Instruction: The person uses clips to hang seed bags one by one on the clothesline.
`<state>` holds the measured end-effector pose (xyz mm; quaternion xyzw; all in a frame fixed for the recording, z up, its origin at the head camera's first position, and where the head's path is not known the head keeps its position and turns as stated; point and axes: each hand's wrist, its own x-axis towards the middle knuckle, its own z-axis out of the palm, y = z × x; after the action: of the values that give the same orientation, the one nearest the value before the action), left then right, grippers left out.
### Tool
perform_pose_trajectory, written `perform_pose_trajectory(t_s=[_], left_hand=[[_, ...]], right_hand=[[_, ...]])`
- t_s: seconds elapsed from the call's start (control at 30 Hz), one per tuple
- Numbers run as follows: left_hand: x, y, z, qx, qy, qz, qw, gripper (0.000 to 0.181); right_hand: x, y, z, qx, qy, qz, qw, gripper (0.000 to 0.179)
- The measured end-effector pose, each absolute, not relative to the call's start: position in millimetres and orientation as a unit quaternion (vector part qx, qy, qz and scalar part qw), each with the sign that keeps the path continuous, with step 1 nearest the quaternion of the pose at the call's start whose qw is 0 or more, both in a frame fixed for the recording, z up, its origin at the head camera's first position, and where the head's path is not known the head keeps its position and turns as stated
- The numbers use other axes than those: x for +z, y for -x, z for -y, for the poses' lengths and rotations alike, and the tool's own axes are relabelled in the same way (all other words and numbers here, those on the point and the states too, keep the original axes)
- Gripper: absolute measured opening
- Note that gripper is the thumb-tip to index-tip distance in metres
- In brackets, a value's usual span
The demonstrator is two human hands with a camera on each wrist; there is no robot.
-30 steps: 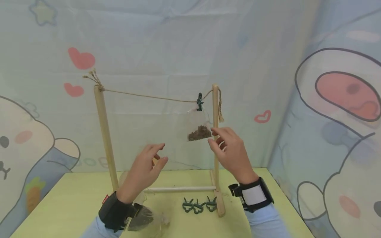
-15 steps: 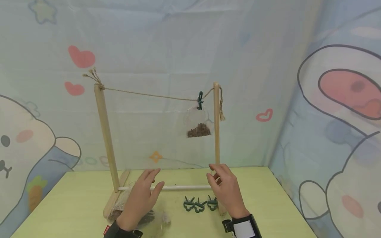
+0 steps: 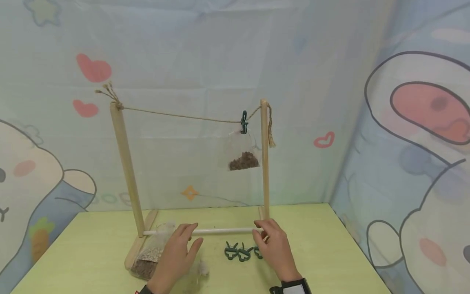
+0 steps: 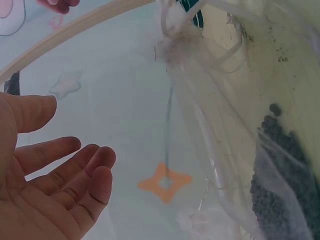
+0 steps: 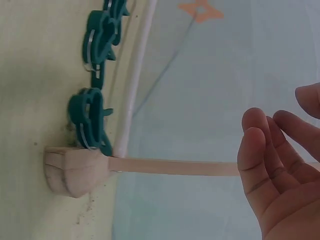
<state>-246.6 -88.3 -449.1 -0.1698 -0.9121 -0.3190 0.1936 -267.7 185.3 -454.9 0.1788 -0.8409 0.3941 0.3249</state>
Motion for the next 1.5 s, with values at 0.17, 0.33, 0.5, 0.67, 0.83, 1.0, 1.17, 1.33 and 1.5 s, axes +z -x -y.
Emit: perform_pose_trajectory(t_s=[0.17,0.33,0.5,0.67,0.83,1.0,1.17,1.33,1.5], left_hand=[[-448.4,246.6,88.0,-0.299,0.171,0.916,0.207,0.042],[-445.4,243.6,79.8,-0.268,0.207,0.91,0.24,0.041],[-451.4,242.3,67.2,-0.23,0.245,0.908,0.249,0.039],[-463.1,242.5,53.9,-0.172,0.262,0.92,0.235,0.041],[-476.3,245.6,41.6,-0.121,0.285,0.919,0.245,0.038],[-485.8,243.0,31.8,-0.1,0.288,0.924,0.228,0.039],[-485.3,237.2,27.4,-0.114,0.28,0.931,0.203,0.037],[-486.0,236.7,27.6,-0.116,0.279,0.932,0.199,0.037],[-489.0,238.6,30.1,-0.117,0.281,0.93,0.207,0.037]], right_hand=[[-464.0,271.0,-182.0,0.383,-0.174,0.857,0.297,0.019],[-469.4,274.0,-176.8,0.365,-0.147,0.893,0.219,0.018],[-481.8,279.3,-173.8,0.335,-0.138,0.92,0.151,0.018],[-494.8,281.9,-172.5,0.291,-0.153,0.935,0.133,0.025],[-500.6,281.3,-173.5,0.272,-0.167,0.941,0.113,0.033],[-501.0,280.5,-174.0,0.26,-0.187,0.943,0.091,0.03],[-500.0,280.4,-172.6,0.243,-0.182,0.949,0.083,0.028],[-499.4,280.8,-171.2,0.227,-0.179,0.953,0.094,0.021],[-499.6,282.2,-170.5,0.225,-0.176,0.954,0.09,0.017]])
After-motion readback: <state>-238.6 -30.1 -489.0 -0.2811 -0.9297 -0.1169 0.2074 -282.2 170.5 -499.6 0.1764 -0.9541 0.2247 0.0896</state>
